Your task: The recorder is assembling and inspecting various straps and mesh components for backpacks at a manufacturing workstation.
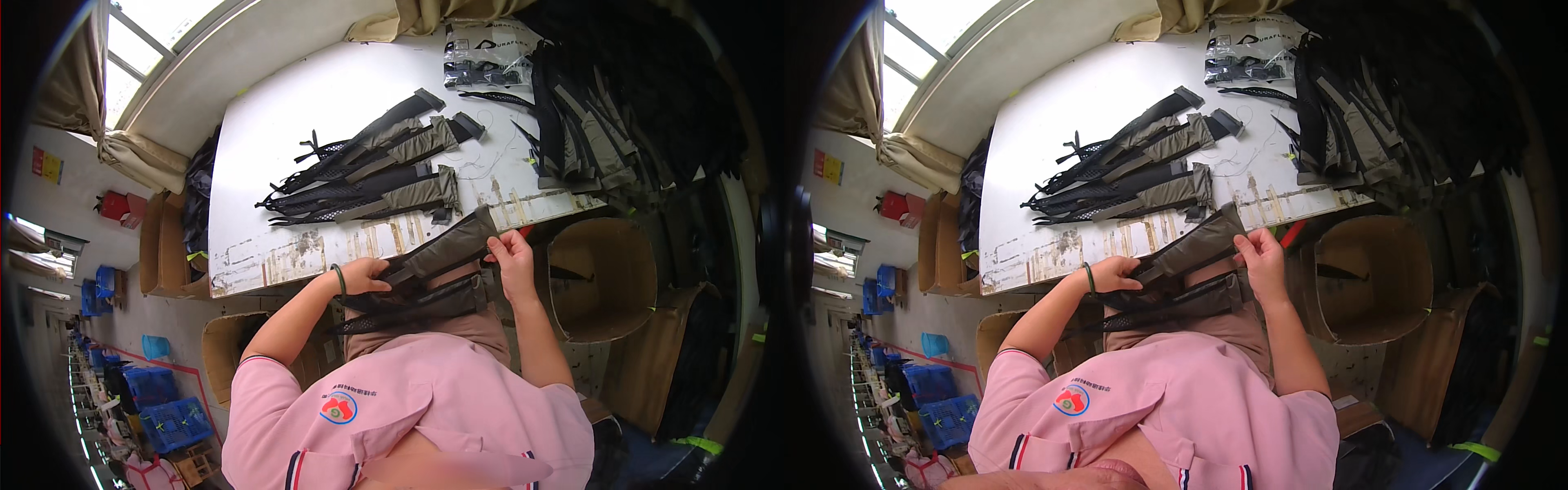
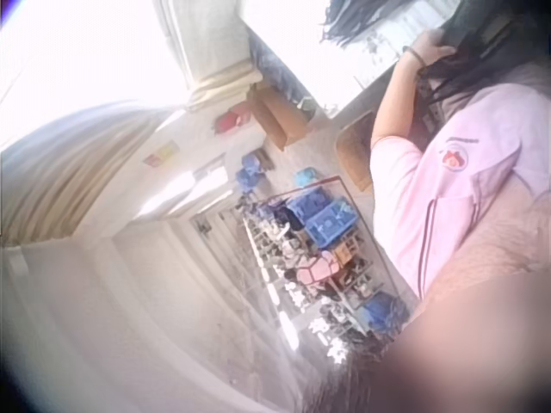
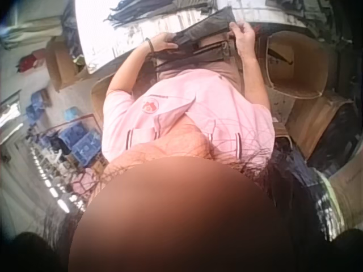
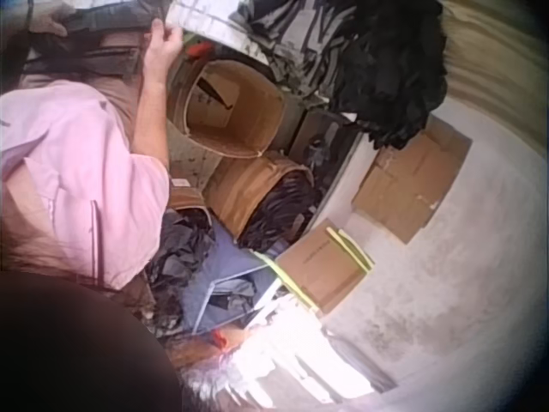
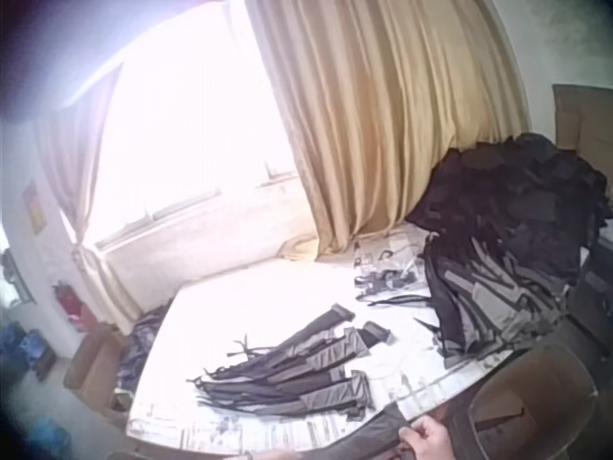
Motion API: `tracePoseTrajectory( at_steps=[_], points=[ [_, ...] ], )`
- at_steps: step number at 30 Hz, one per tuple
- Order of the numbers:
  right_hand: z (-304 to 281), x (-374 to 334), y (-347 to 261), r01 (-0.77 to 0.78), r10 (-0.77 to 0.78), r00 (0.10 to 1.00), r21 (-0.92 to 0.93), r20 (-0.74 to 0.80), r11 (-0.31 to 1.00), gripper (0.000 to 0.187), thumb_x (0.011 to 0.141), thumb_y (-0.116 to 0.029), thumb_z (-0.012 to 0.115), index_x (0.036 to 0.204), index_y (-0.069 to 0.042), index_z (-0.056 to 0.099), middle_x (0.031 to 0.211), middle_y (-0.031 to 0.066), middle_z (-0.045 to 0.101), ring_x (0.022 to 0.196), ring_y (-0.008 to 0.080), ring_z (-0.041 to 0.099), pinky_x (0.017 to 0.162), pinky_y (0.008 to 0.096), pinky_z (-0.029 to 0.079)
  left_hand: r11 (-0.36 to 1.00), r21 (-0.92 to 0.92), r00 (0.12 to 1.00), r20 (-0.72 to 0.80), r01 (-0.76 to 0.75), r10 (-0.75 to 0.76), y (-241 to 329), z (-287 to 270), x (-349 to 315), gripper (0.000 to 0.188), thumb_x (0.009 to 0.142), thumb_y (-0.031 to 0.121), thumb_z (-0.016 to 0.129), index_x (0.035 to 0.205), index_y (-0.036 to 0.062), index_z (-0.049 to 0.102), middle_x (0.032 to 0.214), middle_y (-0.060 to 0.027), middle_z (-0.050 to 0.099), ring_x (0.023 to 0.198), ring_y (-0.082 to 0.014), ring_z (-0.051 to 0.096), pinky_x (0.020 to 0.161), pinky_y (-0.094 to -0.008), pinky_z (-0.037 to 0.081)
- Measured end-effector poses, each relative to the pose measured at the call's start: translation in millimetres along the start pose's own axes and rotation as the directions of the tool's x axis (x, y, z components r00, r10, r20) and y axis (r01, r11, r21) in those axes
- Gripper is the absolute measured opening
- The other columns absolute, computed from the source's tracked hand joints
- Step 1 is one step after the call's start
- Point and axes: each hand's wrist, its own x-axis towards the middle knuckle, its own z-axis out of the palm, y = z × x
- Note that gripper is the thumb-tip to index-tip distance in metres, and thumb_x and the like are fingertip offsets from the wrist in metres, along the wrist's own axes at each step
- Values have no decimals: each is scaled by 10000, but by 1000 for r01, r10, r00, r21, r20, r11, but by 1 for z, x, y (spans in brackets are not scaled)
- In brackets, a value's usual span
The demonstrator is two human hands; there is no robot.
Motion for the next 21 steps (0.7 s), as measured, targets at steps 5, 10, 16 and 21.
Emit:
tracePoseTrajectory(
  at_steps=[5, 10, 16, 21],
  points=[
    [-41, -43, 31, -19, 88, 992, -594, 87, 804, 251, 810, -156, 732, 725, -23, 537, 622, 32, 551, 585, 98, 514, 548, 292, 452, 988, -146, 987, 160, 47, -23, -21, -11, -39, 256, 821, 225, 730, 866, 9, 600, 706, -29, 605, 681, -106, 525, 627, -293, 440],
    [-39, -80, 66, -66, 288, 953, -868, 91, 492, 339, 781, -327, 727, 773, -48, 536, 680, 125, 620, 667, 332, 609, 613, 427, 477, 962, 271, 991, 137, -41, 3, -6, 0, -22, 247, 815, 267, 719, 880, 40, 647, 710, -99, 630, 656, -231, 591, 626, -332, 474],
    [-39, -56, 32, -20, 300, 949, -936, 93, 352, 388, 764, -381, 740, 831, -71, 515, 795, 106, 630, 724, 294, 612, 635, 406, 478, 898, 433, 598, -700, -78, 389, 26, -39, 67, 371, 811, 227, 691, 1122, 51, 592, 1087, -126, 574, 1042, -341, 532, 864, -406, 450],
    [-24, -21, 9, 76, 37, 993, -847, 111, 526, 365, 777, -323, 742, 914, -68, 520, 796, 83, 584, 688, 261, 585, 638, 391, 478, 851, 490, 609, -738, 189, 289, 21, -52, 106, 364, 717, 204, 757, 1020, 91, 590, 1037, -95, 568, 1035, -334, 508, 828, -434, 426]
  ],
)
